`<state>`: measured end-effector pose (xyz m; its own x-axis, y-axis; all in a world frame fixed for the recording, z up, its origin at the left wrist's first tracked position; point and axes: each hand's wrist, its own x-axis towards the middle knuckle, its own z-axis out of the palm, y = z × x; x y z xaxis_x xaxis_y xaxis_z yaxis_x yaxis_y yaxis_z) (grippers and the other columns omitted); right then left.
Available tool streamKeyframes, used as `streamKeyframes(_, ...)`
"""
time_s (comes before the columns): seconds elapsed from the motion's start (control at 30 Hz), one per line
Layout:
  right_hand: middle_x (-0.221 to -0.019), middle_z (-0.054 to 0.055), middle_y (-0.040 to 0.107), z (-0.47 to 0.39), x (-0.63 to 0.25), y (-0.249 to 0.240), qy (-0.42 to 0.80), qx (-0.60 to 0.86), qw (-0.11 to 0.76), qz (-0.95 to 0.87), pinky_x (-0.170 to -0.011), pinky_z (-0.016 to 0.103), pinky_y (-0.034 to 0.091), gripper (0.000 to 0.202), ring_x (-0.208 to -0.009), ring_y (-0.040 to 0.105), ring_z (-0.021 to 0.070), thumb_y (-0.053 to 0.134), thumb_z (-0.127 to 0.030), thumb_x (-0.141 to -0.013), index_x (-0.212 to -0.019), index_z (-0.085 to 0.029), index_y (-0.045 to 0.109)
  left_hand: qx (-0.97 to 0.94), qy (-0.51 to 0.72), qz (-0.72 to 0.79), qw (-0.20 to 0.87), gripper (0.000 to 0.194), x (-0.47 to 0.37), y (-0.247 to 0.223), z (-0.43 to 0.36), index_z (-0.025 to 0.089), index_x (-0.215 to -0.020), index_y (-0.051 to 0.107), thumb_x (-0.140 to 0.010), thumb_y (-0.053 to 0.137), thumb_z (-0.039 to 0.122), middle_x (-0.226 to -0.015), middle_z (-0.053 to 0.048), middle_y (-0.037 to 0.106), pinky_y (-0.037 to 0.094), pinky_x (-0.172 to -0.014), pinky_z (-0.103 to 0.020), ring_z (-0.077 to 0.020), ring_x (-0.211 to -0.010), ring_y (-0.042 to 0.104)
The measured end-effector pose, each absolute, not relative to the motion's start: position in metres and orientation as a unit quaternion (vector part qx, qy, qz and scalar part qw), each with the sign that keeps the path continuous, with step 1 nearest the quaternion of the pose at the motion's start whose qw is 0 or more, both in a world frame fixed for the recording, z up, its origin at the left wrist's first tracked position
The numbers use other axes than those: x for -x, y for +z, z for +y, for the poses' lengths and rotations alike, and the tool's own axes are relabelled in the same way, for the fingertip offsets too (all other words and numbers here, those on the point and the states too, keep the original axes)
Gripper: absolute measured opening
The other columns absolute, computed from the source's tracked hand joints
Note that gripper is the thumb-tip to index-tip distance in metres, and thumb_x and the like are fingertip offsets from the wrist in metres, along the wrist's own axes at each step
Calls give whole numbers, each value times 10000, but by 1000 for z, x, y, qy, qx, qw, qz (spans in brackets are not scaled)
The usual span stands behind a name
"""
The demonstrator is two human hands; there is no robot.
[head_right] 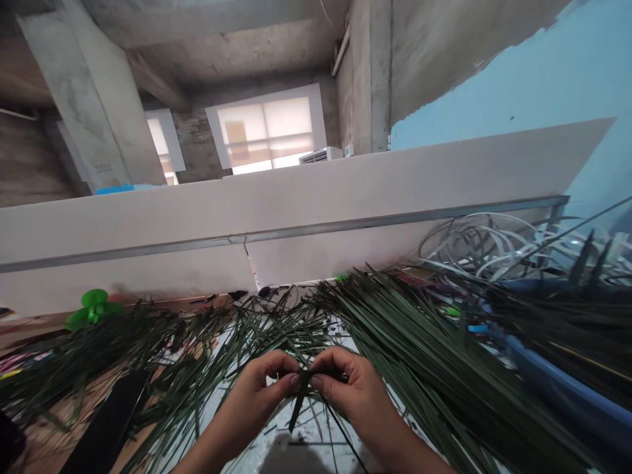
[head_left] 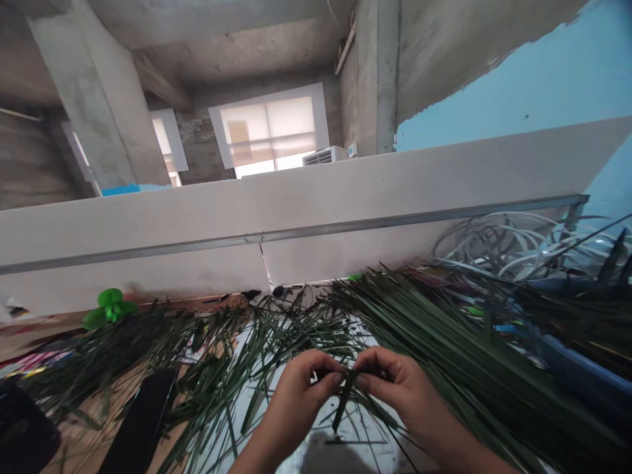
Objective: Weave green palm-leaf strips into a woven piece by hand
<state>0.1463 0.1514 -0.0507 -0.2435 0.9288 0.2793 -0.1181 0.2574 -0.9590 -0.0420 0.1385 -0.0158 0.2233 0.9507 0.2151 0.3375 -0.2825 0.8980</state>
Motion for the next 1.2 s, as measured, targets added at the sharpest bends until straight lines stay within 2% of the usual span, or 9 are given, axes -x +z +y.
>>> streamKeyframes(0.13, -710, -29, 638, 149, -148, -46, 472, 339, 501, -642, -638, 249, 419, 76, -695, 563, 153, 729, -272, -789, -811, -203, 707, -738, 406, 469, 265, 87, 45, -16, 139, 178, -763, 696, -824, 635, 181, -780, -14, 653, 404, -726, -270, -180, -779, 587)
streamKeyframes(0.3, -765, -13, 643, 147, -150, -43, 379, 343, 502, -698, -670, 273, 430, 11, -734, 586, 171, 707, -214, -799, -798, -215, 719, -778, 389, 456, 188, 98, 45, -14, 137, 193, -787, 699, -850, 644, 140, -764, -1, 661, 402, -716, -261, -165, -749, 595)
streamKeyframes(0.53, -776, 1, 668, 141, -150, -34, 256, 315, 494, -769, -710, 300, 425, 71, -775, 594, 192, 675, -188, -867, -808, -217, 702, -800, 358, 468, 116, 117, 44, -5, 131, 189, -779, 686, -828, 686, 83, -760, 9, 675, 407, -731, -272, -167, -763, 612)
streamKeyframes(0.73, -787, -3, 653, 140, -151, -37, 208, 311, 474, -797, -704, 290, 415, 103, -791, 580, 188, 669, -127, -881, -816, -206, 661, -826, 337, 448, 51, 138, 42, -4, 127, 200, -803, 692, -842, 693, 68, -782, 18, 709, 408, -742, -293, -171, -769, 640)
streamKeyframes(0.9, -792, 9, 657, 138, -150, -35, 180, 320, 464, -806, -708, 300, 406, 126, -799, 576, 201, 651, -102, -880, -804, -201, 640, -834, 316, 451, 27, 113, 40, -5, 126, 198, -794, 684, -862, 696, 108, -781, 23, 706, 412, -740, -304, -170, -752, 638)
streamKeyframes(1.2, -783, 18, 656, 137, -150, -38, 131, 322, 465, -814, -694, 310, 394, 134, -789, 576, 215, 622, -103, -884, -808, -213, 616, -844, 304, 438, 57, 122, 44, -2, 125, 216, -874, 714, -868, 684, 98, -849, 12, 729, 434, -770, -306, -175, -804, 660)
